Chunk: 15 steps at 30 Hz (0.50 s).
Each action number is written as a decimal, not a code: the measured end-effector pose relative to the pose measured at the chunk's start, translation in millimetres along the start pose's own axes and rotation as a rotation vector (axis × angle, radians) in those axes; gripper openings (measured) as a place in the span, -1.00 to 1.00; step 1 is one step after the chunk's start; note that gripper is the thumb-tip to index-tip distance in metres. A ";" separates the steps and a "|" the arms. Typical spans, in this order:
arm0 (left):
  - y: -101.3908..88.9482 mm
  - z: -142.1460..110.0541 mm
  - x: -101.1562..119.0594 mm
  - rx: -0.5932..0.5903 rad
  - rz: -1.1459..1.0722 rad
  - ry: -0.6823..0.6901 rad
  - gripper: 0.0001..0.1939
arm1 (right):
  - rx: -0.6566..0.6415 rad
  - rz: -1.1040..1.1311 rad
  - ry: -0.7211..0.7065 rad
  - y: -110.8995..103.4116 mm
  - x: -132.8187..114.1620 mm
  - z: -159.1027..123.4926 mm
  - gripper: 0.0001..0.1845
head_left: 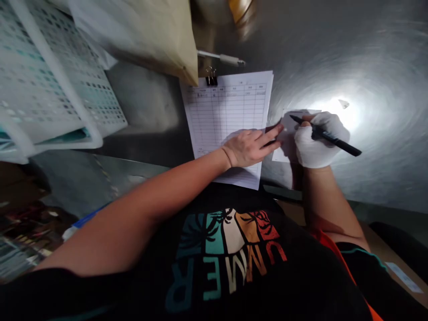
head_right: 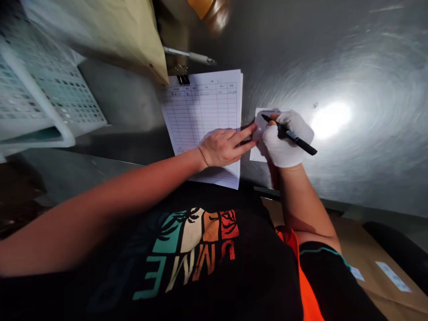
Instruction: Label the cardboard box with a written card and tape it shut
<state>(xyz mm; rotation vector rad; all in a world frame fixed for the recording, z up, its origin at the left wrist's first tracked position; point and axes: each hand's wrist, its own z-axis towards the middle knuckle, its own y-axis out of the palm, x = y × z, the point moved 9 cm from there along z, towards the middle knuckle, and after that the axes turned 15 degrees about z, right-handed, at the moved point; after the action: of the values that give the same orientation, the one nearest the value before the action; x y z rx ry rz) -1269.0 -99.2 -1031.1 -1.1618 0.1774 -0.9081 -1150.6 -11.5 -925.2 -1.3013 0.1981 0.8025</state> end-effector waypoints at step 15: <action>-0.5 -2.8 -0.2 0.021 0.040 0.018 -0.38 | -0.128 -0.142 0.144 4.5 10.8 -0.9 -0.73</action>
<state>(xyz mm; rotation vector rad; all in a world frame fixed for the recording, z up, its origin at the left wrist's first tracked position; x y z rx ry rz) -1270.9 -101.1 -1032.0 -1.1276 0.2043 -0.8835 -1145.3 -7.7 -935.0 -1.4786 0.1681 0.6090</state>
